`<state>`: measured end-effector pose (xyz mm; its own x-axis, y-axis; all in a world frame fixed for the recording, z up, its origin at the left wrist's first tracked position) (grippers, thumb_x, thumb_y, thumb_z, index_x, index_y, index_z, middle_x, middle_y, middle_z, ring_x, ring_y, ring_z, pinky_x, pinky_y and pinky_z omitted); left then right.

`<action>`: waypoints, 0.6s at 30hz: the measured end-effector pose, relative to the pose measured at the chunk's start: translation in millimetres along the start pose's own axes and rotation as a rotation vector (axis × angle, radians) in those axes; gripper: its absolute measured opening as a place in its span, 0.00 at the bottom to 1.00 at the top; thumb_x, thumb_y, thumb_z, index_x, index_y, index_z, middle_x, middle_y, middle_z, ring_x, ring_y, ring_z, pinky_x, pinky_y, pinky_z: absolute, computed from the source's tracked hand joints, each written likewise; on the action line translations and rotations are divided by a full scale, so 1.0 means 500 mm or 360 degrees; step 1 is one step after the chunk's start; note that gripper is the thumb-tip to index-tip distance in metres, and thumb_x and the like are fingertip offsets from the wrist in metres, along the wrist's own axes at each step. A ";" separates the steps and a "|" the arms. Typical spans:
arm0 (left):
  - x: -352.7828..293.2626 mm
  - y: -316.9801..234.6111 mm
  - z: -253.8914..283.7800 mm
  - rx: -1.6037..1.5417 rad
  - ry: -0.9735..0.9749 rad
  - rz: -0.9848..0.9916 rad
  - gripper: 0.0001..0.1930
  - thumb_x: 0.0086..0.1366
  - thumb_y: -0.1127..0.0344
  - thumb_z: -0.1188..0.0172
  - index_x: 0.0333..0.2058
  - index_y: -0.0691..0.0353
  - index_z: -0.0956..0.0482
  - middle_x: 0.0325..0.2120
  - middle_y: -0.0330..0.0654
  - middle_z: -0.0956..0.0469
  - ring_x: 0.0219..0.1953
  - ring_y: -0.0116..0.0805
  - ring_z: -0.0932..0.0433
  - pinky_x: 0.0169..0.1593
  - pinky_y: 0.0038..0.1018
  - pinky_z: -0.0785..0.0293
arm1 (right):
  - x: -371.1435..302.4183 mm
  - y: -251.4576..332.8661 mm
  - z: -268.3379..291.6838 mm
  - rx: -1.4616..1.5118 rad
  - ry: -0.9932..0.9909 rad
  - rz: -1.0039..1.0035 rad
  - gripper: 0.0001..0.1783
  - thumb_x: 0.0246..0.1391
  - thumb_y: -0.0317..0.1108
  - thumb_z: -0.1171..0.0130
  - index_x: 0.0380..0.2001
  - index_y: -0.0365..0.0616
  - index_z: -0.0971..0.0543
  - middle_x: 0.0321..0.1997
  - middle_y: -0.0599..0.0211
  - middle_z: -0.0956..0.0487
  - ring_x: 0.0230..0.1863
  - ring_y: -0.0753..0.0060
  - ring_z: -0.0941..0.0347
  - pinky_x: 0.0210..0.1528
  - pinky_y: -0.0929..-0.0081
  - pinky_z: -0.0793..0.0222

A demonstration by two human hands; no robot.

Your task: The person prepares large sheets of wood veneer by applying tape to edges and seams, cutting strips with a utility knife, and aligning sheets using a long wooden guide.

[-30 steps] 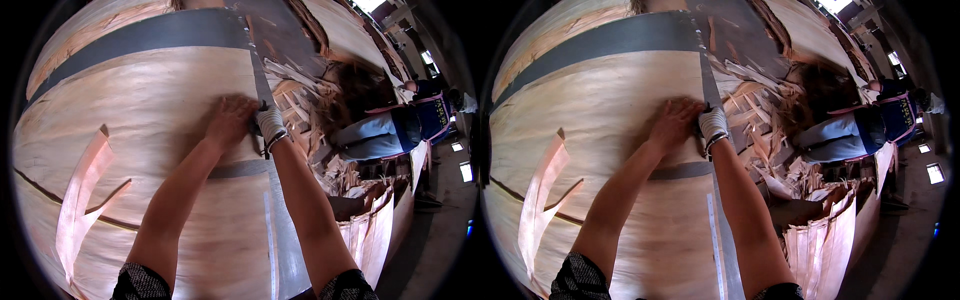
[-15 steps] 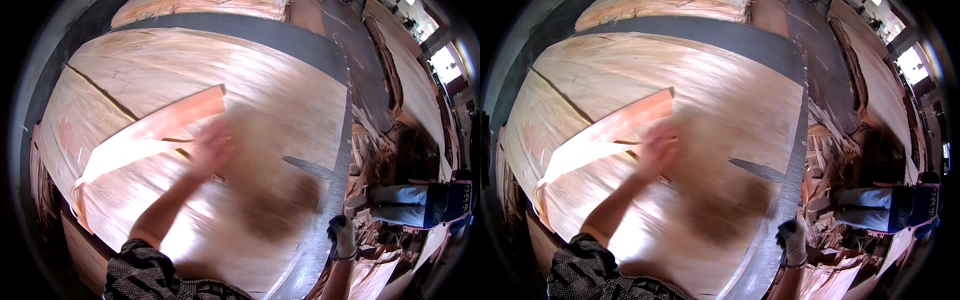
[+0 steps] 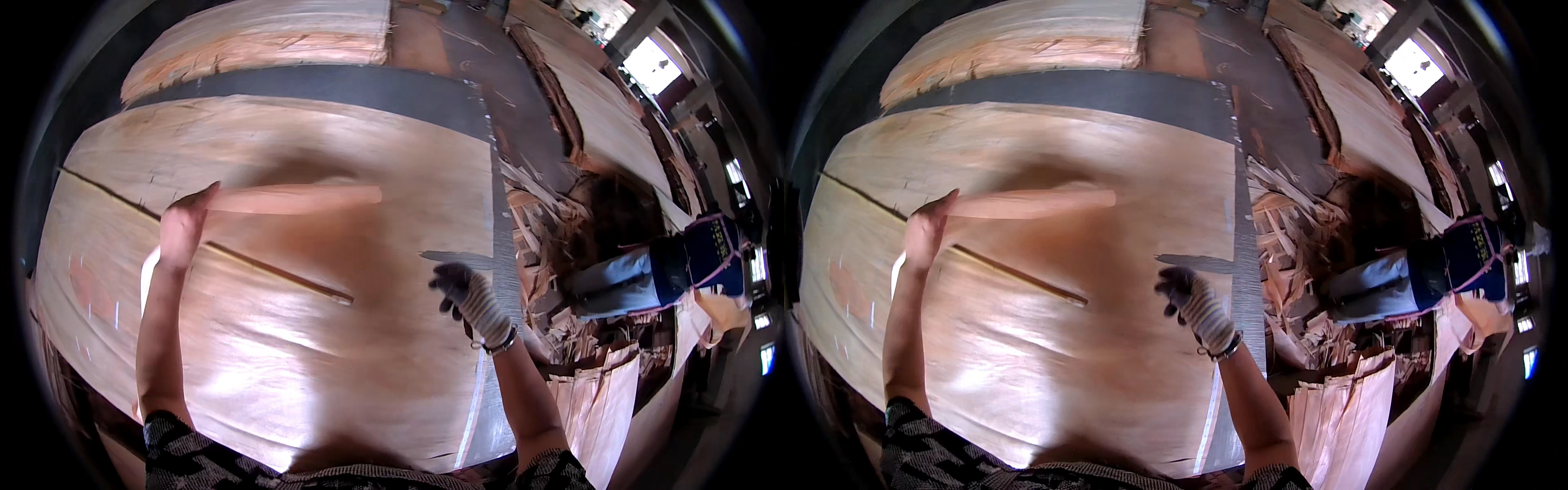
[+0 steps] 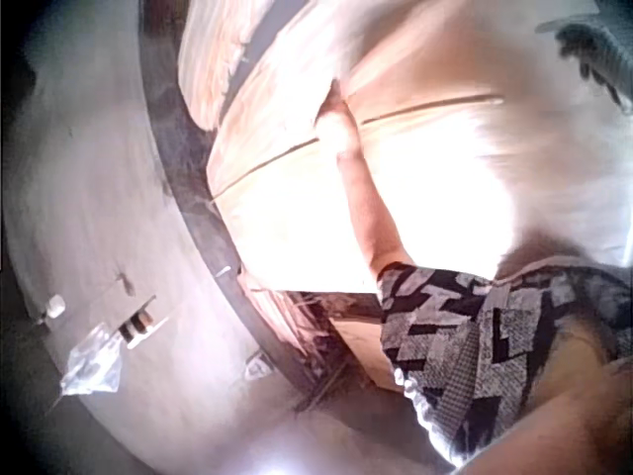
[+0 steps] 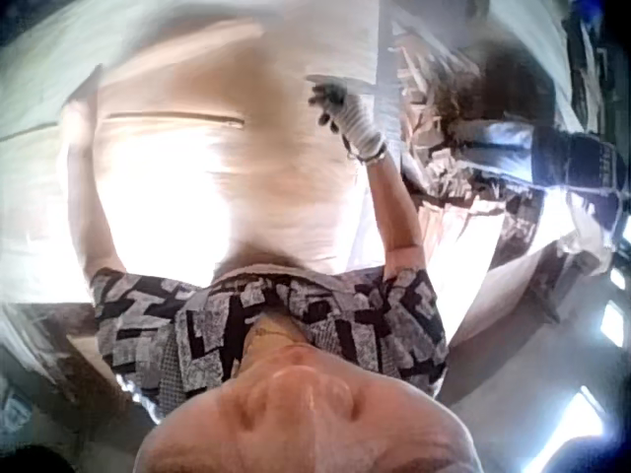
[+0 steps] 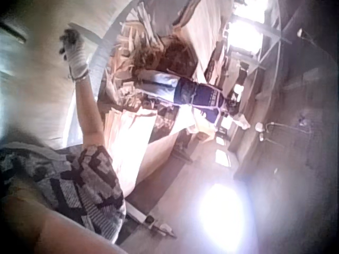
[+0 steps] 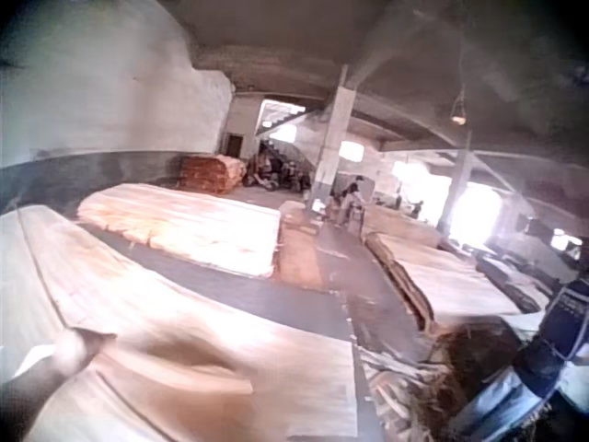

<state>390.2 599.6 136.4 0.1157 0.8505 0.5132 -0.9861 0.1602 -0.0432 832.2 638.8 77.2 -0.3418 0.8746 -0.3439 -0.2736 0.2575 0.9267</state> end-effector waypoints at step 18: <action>-0.542 -0.238 0.012 -0.0053 0.0583 0.0601 0.23 0.55 0.71 0.50 0.52 0.58 0.35 0.56 0.48 0.42 0.59 0.47 0.44 0.60 0.45 0.52 | -0.135 -0.192 -0.148 -0.0346 0.0048 -0.0371 0.11 0.51 0.33 0.48 0.38 0.41 0.26 0.36 0.60 0.23 0.26 0.69 0.25 0.22 0.75 0.32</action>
<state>475.7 346.8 7.6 -0.2073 0.9704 0.1236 -0.9635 -0.1807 -0.1975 815.1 524.7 0.3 -0.2725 0.7890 -0.5507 -0.5324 0.3531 0.7693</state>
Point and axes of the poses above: each hand's wrist, its own x-axis towards the middle knuckle, its own z-axis out of the back of the hand, y = z × x, the point moved 4 cm from there along x, towards the middle knuckle
